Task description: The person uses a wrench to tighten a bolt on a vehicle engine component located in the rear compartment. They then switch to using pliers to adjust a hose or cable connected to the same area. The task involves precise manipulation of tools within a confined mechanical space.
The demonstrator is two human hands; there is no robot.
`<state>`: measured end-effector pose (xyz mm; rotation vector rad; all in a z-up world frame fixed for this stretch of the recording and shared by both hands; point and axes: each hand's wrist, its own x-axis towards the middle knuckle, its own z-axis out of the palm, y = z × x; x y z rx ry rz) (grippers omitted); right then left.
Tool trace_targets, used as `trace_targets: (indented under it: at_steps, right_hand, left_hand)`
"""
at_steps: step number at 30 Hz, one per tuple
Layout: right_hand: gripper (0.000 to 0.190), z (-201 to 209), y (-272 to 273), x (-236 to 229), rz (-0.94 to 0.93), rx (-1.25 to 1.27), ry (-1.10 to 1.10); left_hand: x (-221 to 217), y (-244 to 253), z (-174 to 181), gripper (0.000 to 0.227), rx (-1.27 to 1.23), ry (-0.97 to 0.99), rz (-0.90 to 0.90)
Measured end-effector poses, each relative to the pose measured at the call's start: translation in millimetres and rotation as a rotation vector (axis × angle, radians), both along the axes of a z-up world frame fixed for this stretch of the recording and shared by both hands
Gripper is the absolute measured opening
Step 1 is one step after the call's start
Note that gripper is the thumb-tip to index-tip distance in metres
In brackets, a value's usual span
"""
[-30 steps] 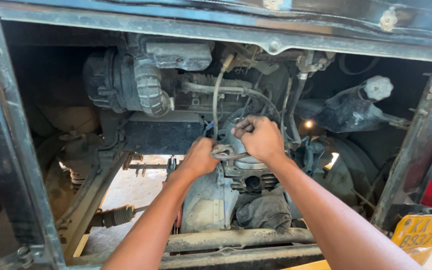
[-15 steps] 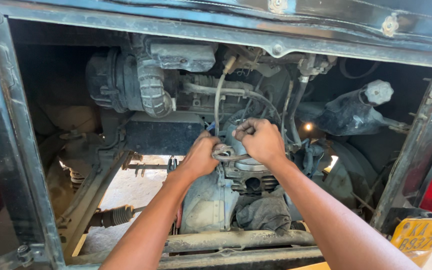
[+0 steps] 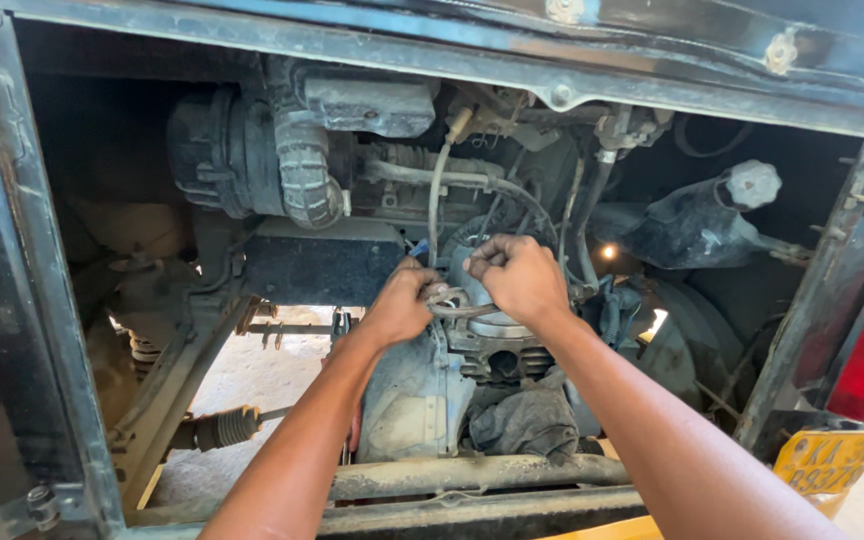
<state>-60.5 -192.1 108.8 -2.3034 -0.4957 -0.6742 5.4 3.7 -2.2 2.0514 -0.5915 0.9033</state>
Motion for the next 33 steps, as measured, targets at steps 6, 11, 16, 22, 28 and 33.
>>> trace_targets:
  at_steps: [6, 11, 16, 22, 28, 33]
  right_hand:
    - [0.025, -2, -1, 0, -0.004, 0.004, 0.011]
    - [0.026, -3, -2, 0, 0.019, 0.006, -0.019]
    - [0.025, -5, -3, 2, 0.018, 0.036, 0.000]
    - [0.025, -6, -4, 5, 0.009, 0.028, -0.035]
    - [0.025, -7, -4, 6, -0.003, 0.028, -0.052]
    - [0.025, -7, -4, 5, 0.015, 0.046, -0.056]
  left_hand:
    - [-20, -1, 15, 0.021, 0.140, 0.054, 0.088]
    - [-60, -3, 36, 0.034, 0.254, 0.144, 0.149]
    - [-78, -10, 45, 0.032, 0.336, 0.231, 0.276]
    - [-72, -7, 37, 0.035, 0.389, 0.179, 0.251]
    - [-73, -14, 39, 0.037, 0.382, 0.209, 0.335]
    - [-78, -18, 42, 0.031, 0.391, 0.227, 0.375]
